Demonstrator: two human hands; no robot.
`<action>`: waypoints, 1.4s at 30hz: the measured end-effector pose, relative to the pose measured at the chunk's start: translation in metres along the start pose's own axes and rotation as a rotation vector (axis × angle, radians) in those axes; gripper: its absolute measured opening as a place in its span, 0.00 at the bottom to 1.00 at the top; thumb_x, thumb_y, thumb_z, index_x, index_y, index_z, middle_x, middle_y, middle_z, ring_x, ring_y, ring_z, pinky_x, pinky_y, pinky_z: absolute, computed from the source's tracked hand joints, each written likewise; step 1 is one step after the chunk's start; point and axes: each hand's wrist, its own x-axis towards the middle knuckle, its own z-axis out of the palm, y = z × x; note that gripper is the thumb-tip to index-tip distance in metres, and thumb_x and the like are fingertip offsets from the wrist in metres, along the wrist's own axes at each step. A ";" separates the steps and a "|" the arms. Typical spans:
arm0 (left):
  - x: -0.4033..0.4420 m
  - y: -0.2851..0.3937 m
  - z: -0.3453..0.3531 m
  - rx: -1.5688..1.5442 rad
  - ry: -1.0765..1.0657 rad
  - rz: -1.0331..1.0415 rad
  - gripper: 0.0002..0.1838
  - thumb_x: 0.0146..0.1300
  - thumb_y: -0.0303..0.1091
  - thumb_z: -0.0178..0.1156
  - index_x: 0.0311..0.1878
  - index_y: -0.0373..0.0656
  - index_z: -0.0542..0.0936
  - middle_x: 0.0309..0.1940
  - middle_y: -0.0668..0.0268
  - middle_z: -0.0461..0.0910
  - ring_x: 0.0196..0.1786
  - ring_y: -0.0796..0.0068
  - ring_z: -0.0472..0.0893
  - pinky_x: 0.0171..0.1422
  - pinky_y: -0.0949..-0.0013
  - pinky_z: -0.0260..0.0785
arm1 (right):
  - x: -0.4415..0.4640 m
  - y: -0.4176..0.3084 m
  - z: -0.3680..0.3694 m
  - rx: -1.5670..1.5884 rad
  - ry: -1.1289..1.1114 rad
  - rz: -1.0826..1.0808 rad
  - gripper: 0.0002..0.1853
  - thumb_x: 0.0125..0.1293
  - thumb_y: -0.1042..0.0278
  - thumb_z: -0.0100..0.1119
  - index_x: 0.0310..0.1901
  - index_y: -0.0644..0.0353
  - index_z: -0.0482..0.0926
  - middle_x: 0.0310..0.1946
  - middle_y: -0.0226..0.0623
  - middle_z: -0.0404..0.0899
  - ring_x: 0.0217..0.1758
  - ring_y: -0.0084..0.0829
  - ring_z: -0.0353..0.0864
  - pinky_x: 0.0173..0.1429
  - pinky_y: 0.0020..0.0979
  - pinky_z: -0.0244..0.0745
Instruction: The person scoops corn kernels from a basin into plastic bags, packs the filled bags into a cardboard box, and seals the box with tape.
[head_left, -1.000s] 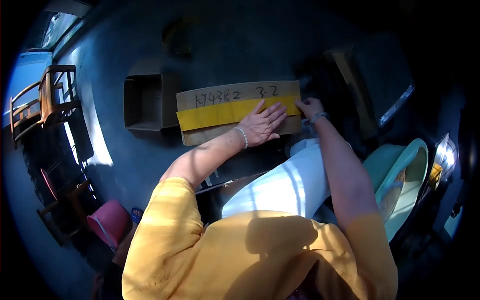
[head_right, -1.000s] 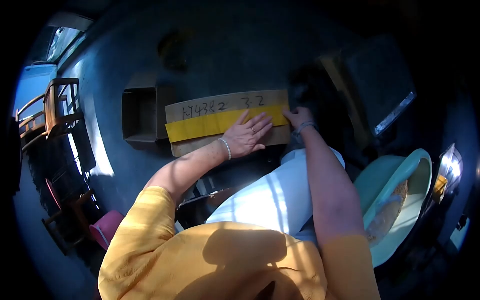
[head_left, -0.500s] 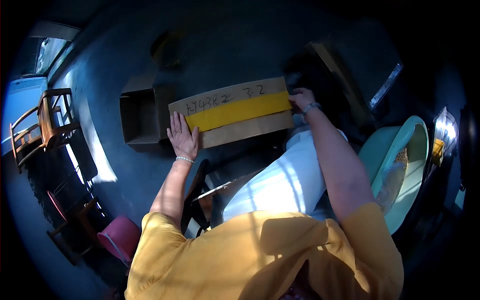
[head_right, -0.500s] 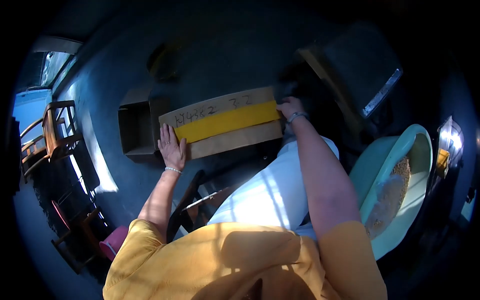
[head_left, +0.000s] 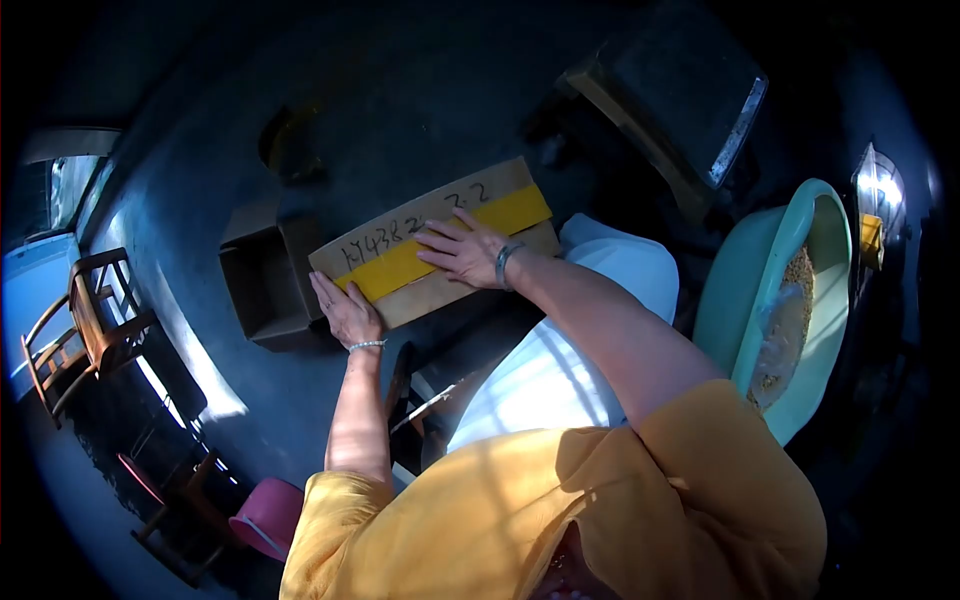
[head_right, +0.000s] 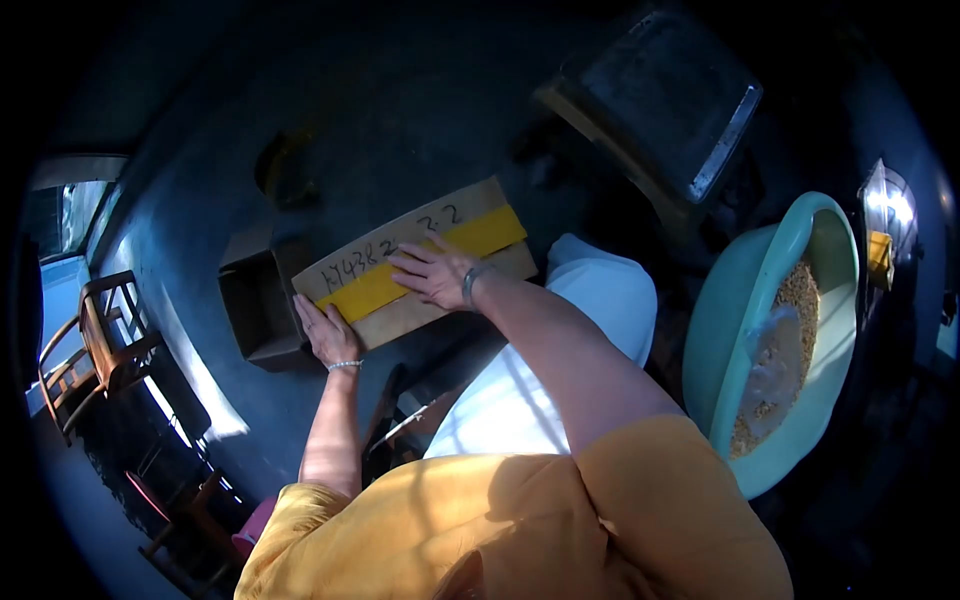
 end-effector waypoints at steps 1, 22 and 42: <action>-0.002 0.002 -0.001 0.019 -0.006 -0.016 0.28 0.68 0.38 0.43 0.68 0.39 0.53 0.70 0.57 0.51 0.70 0.57 0.55 0.70 0.62 0.54 | -0.015 0.018 0.000 0.035 -0.060 -0.005 0.27 0.68 0.54 0.40 0.69 0.38 0.50 0.72 0.27 0.40 0.75 0.34 0.36 0.74 0.50 0.33; 0.145 -0.092 0.015 -0.928 -0.093 -0.745 0.19 0.61 0.48 0.56 0.39 0.38 0.80 0.32 0.60 0.81 0.32 0.67 0.79 0.37 0.69 0.71 | -0.064 0.078 0.007 1.419 0.271 1.486 0.34 0.62 0.41 0.50 0.62 0.58 0.64 0.58 0.43 0.69 0.59 0.37 0.68 0.60 0.38 0.62; 0.081 -0.308 0.159 -1.546 -0.075 -1.497 0.26 0.64 0.55 0.41 0.53 0.42 0.68 0.41 0.58 0.77 0.38 0.57 0.79 0.39 0.56 0.75 | -0.048 0.081 -0.040 1.317 -0.126 1.352 0.27 0.69 0.51 0.41 0.67 0.50 0.55 0.63 0.39 0.62 0.63 0.36 0.64 0.62 0.44 0.60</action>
